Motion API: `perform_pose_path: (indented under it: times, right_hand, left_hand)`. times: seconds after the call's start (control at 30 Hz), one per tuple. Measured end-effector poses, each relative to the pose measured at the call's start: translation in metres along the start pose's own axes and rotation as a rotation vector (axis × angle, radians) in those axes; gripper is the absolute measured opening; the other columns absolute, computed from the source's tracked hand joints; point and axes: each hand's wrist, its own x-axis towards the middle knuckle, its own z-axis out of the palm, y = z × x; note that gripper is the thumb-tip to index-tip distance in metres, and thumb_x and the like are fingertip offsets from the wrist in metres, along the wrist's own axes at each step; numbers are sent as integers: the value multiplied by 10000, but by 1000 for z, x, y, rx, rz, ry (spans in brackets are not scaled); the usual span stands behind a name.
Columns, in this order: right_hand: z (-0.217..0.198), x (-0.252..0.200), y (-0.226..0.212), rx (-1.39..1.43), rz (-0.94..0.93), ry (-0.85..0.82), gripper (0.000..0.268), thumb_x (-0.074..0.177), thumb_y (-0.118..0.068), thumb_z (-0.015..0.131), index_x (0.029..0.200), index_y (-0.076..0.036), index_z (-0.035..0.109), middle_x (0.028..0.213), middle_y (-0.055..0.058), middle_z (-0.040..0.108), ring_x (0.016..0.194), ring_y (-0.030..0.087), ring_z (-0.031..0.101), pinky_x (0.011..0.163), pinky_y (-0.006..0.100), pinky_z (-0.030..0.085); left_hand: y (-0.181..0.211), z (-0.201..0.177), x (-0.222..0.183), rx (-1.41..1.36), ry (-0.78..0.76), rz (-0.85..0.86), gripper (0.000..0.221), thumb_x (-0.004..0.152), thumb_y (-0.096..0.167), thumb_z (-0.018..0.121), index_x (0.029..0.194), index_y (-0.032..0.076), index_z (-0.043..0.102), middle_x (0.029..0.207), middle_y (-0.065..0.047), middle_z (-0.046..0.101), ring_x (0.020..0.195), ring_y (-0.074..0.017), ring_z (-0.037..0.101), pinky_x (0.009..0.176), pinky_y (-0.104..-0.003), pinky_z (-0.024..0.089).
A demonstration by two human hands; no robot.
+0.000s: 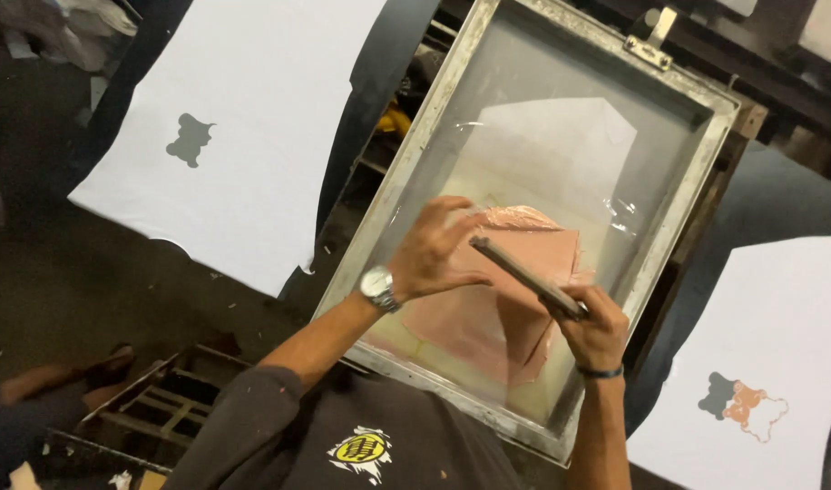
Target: Applying ink to fabric pieces using a screen and squeegee at a rapid pace across multiple stations.
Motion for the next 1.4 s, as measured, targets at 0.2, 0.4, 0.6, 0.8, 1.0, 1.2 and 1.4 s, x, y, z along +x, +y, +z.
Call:
perform_pose_path:
  times: [0.2, 0.4, 0.6, 0.8, 1.0, 1.2, 1.4]
  right_hand:
    - [48, -18, 38, 30, 202, 18, 286, 582, 18, 678, 828, -129, 682, 899, 42, 711, 853, 326, 721, 795, 411, 572]
    - [52, -91, 1, 17, 280, 39, 343, 507, -30, 637, 816, -161, 707, 920, -20, 738, 884, 281, 724, 833, 335, 562]
    - [23, -75, -14, 130, 551, -232, 279, 501, -20, 736, 745, -153, 746, 814, -7, 799, 866, 329, 757, 758, 427, 562]
    - [28, 27, 29, 67, 370, 9, 299, 560, 43, 704, 799, -137, 706, 850, 2, 761, 856, 293, 744, 778, 348, 549]
    - [30, -10, -13, 36, 534, -4, 276, 563, 45, 689, 776, -128, 708, 847, 37, 773, 868, 329, 745, 787, 357, 565]
    - [36, -55, -29, 58, 542, 4, 290, 538, 40, 690, 767, -135, 715, 859, 27, 778, 830, 316, 740, 783, 359, 568]
    - [20, -66, -53, 91, 582, -143, 257, 545, 20, 565, 717, -133, 679, 913, -38, 793, 852, 123, 735, 738, 277, 529]
  left_hand:
    - [-57, 98, -29, 143, -145, 223, 460, 807, 555, 770, 793, 158, 538, 770, 13, 443, 725, -209, 566, 724, -341, 520]
    - [-15, 53, -81, 121, -191, 168, 365, 887, 445, 713, 719, 185, 519, 687, 36, 407, 610, -182, 525, 606, -320, 511]
    - [13, 33, -75, 63, -403, 1, 421, 720, 492, 825, 761, 162, 567, 683, 11, 458, 624, -214, 572, 563, -335, 503]
    - [-23, 76, 38, 57, -110, 49, 538, 722, 632, 810, 712, 185, 511, 668, 26, 418, 613, -198, 559, 587, -313, 491]
    - [-8, 62, -10, 92, -189, -48, 606, 721, 708, 776, 667, 178, 487, 645, 41, 408, 579, -180, 532, 583, -289, 486]
    - [-24, 78, -94, 102, -220, -73, 559, 746, 640, 806, 662, 197, 476, 644, 49, 380, 588, -179, 527, 580, -283, 478]
    - [20, 29, -79, 82, -320, -62, 263, 548, 5, 704, 692, 127, 521, 673, -19, 493, 593, -182, 438, 490, -307, 330]
